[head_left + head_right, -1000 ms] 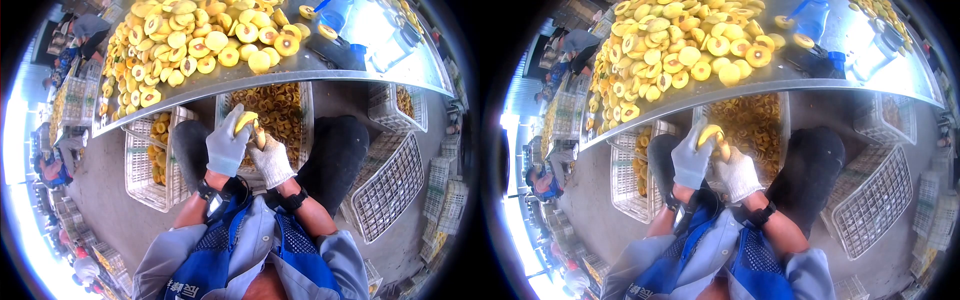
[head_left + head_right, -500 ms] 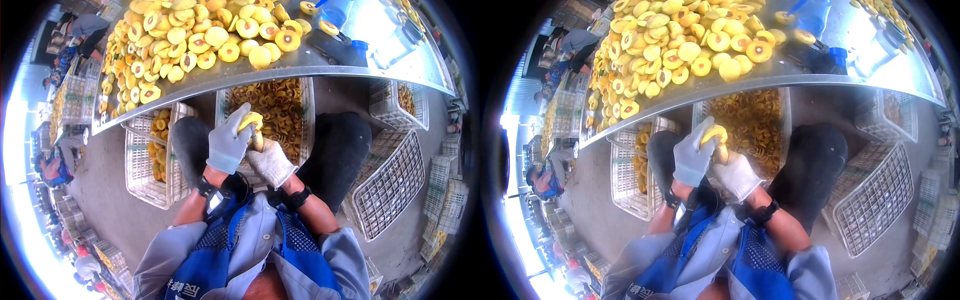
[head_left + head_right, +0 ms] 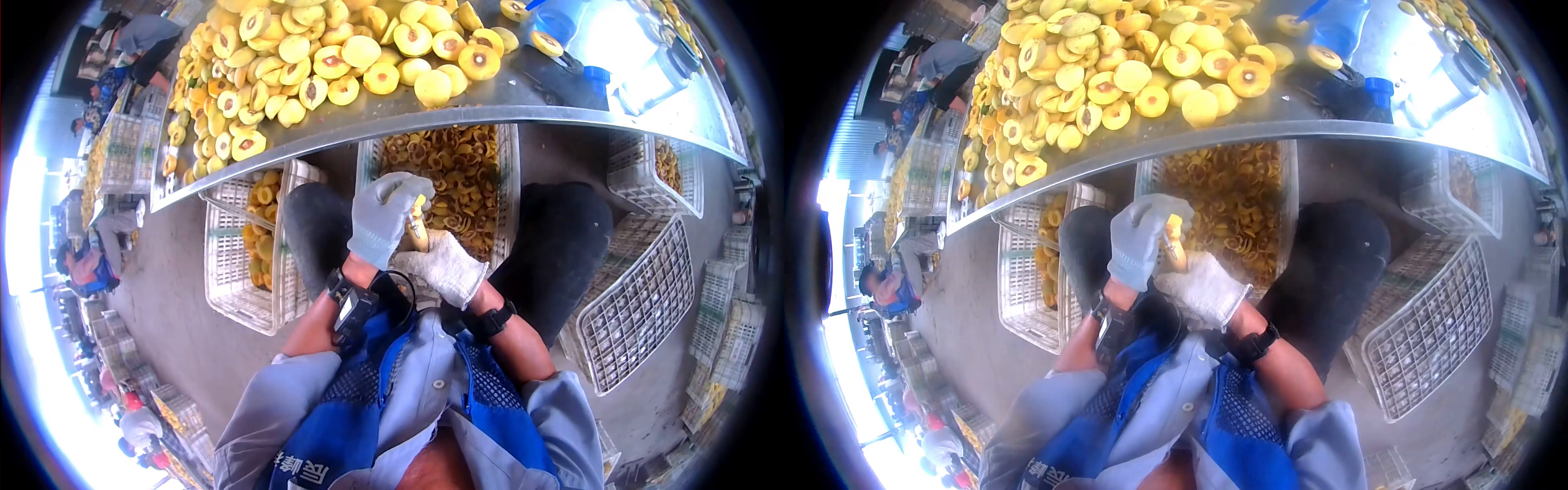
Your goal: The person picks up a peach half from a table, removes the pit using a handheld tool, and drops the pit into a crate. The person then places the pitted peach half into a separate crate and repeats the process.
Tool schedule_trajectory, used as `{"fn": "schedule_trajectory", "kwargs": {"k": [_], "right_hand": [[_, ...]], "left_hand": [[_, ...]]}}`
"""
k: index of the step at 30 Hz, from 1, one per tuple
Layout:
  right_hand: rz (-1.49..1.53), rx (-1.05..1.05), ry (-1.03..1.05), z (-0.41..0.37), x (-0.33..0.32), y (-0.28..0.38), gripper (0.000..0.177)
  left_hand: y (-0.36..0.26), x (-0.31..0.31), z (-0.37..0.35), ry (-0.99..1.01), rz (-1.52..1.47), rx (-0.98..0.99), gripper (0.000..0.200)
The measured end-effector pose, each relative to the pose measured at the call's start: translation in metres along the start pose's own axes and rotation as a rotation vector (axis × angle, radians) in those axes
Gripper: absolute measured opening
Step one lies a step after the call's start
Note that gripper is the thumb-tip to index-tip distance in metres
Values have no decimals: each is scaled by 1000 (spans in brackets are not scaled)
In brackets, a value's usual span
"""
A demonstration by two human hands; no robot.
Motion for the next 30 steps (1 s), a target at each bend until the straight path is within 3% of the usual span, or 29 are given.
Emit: {"fn": "schedule_trajectory", "kwargs": {"k": [4, 9, 10, 13, 15, 19, 22, 25, 26, 27, 28, 30], "right_hand": [[-52, 13, 9, -4, 0, 2, 22], [157, 125, 195, -8, -3, 1, 20], [86, 92, 160, -7, -2, 1, 21], [-67, 22, 90, 0, 0, -5, 22], [-94, 13, 103, 3, 0, -10, 24], [254, 123, 259, -5, 0, -5, 24], [323, 132, 343, -7, -1, -1, 22], [278, 61, 366, -11, 2, 2, 21], [277, 41, 383, -12, 2, 4, 21], [274, 20, 403, -14, 2, 7, 21], [221, -61, 306, -14, 3, 10, 21], [271, 20, 271, -14, 1, 9, 20]], "left_hand": [[11, -4, 4, 52, -82, -94, 22], [13, 0, -4, -9, -181, -43, 23], [17, -1, -4, -27, -219, -32, 23], [18, -11, 2, 138, -38, 20, 23], [14, -16, 7, 238, -6, -64, 23], [23, -18, 18, 371, -67, -84, 27], [23, -13, 2, 377, -500, -79, 38], [33, -12, -4, 391, -828, -236, 48], [23, -13, -2, 256, -699, -87, 53], [22, -25, 6, 169, -594, -72, 56], [19, -36, 10, -39, -611, -63, 52], [9, -100, 21, -184, -104, 156, 46]]}}
Point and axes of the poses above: each hand's wrist, its own z-axis towards the middle knuckle, its own x-axis out of the palm, y = z × x, the point moved 1 cm from there along z, towards the middle knuckle, and after that the axes turned 1 degree about x, right-handed, at the moved point
